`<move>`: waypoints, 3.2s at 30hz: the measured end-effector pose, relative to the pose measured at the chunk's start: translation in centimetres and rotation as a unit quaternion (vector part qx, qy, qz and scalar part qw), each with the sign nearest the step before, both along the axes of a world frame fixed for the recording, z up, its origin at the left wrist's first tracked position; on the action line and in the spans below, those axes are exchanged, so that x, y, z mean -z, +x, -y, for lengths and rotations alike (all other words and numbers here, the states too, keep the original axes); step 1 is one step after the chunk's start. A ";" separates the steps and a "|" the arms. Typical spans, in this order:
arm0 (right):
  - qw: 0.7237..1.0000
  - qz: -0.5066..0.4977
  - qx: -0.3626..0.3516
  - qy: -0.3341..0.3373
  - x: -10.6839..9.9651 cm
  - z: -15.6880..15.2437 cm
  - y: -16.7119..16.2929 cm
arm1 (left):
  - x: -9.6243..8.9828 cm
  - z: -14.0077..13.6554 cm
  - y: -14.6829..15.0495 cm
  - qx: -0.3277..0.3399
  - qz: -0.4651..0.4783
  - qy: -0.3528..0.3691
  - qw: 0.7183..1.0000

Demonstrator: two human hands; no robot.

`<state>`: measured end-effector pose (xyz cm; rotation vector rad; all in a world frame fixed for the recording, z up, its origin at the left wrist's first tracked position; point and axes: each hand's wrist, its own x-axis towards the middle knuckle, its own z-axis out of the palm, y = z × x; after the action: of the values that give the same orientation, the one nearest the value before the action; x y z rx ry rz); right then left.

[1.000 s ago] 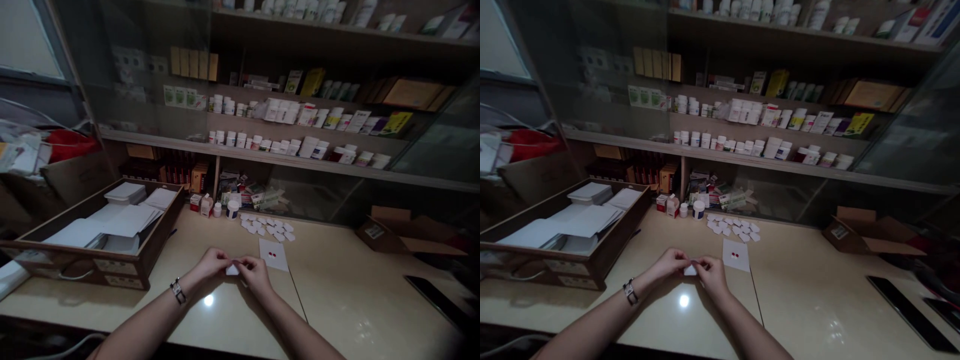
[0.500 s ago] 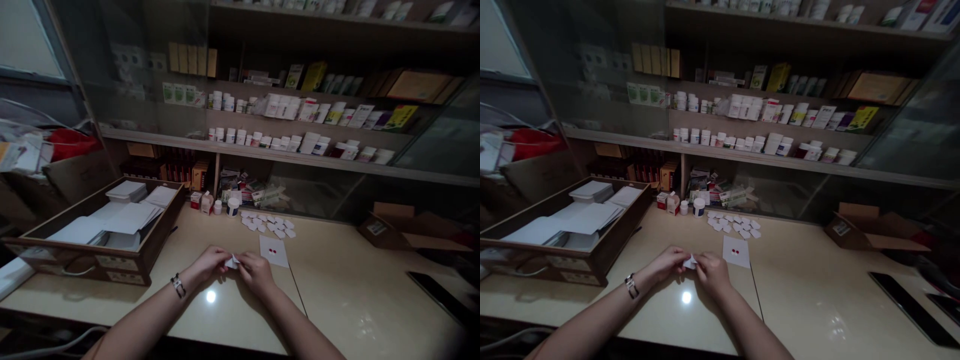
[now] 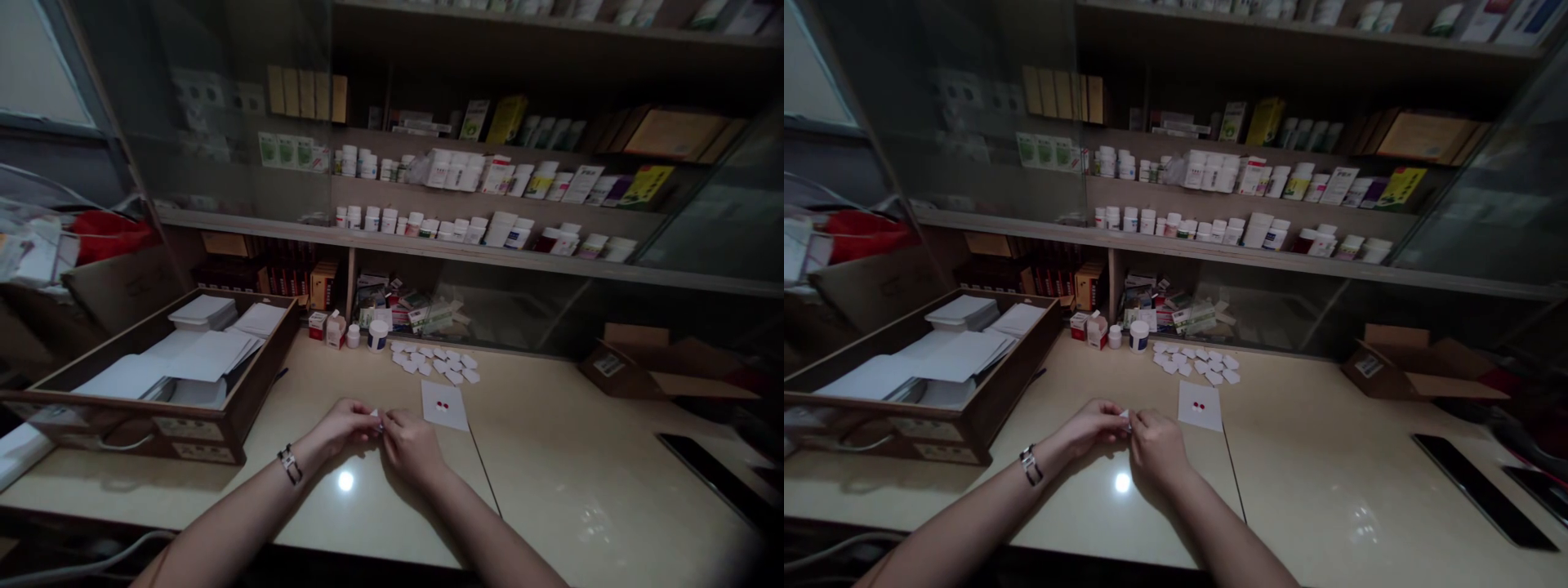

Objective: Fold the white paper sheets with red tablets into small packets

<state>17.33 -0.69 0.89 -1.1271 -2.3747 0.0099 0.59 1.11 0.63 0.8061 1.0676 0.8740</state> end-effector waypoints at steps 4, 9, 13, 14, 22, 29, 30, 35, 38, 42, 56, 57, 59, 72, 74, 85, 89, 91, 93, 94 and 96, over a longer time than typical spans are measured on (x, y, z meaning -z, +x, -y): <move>0.984 -0.131 -0.020 -0.116 0.2 -0.6 0.2 | 0.0 -0.1 -0.1 -0.010 -0.040 0.007 0.999; 0.863 -0.342 0.021 -0.371 2.2 -2.7 -0.1 | -0.1 -0.1 0.2 0.014 -0.085 0.061 0.994; 0.784 -0.387 0.031 -0.484 2.3 -3.4 0.0 | -0.3 0.0 0.4 0.024 -0.111 0.077 0.990; 0.774 -0.398 0.035 -0.491 2.1 -3.3 0.1 | -0.3 0.0 0.4 0.026 -0.118 0.084 0.989; 0.726 -0.443 0.070 -0.521 1.1 -2.8 0.2 | 0.3 -0.1 0.4 0.031 -0.087 0.085 0.992; 0.744 -0.457 0.074 -0.481 1.9 -3.0 -0.1 | 0.4 0.0 0.6 0.028 -0.118 0.115 0.986; 0.748 -0.459 0.074 -0.475 2.0 -3.0 -0.1 | 0.3 0.0 0.6 0.029 -0.130 0.123 0.983; 0.751 -0.473 0.053 -0.457 2.2 -3.3 -0.3 | -0.3 0.3 0.8 0.045 -0.175 0.190 0.965; 0.749 -0.475 0.048 -0.459 2.0 -3.3 -0.2 | -0.6 0.4 0.9 0.026 -0.174 0.199 0.964; 0.732 -0.494 0.062 -0.464 1.8 -3.4 -0.1 | -0.6 0.3 1.0 -0.042 -0.134 0.137 0.981; 0.770 -0.418 -0.008 -0.482 2.2 -2.5 -1.0 | -0.1 0.2 0.5 -0.045 -0.178 0.253 0.950; 0.760 -0.425 -0.006 -0.492 2.2 -2.6 -0.9 | -0.2 0.2 0.6 -0.055 -0.167 0.239 0.955; 0.740 -0.438 0.003 -0.509 2.1 -2.8 -0.7 | -0.3 0.2 0.7 -0.067 -0.157 0.218 0.961; 0.752 -0.491 0.035 -0.438 2.4 -3.3 -0.6 | -0.3 -0.1 0.5 -0.053 -0.124 0.129 0.982; 0.752 -0.492 0.029 -0.438 2.5 -3.5 -0.5 | -0.1 -0.1 0.5 -0.059 -0.101 0.124 0.985; 0.935 -0.290 0.024 -0.202 0.7 -1.7 -0.1 | 0.8 -0.3 0.5 -0.054 -0.068 0.088 0.992; 0.959 -0.230 0.000 -0.162 0.5 -1.5 0.0 | 0.6 -0.2 0.5 -0.063 -0.059 0.070 0.994; 0.962 -0.223 -0.007 -0.159 0.6 -1.6 0.0 | 0.5 -0.1 0.5 -0.066 -0.058 0.060 0.994; 0.963 -0.220 -0.010 -0.159 0.7 -1.7 0.1 | 0.5 0.0 0.6 -0.070 -0.056 0.053 0.995; 0.963 -0.219 -0.009 -0.159 0.8 -1.8 0.1 | 0.5 0.0 0.6 -0.072 -0.054 0.052 0.995; 0.963 -0.216 -0.003 -0.160 0.8 -1.8 0.1 | 0.5 -0.1 0.6 -0.075 -0.048 0.057 0.994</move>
<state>17.38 1.14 0.10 -1.1216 -2.0230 0.6004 1.14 1.20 0.10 0.8785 1.1831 1.0391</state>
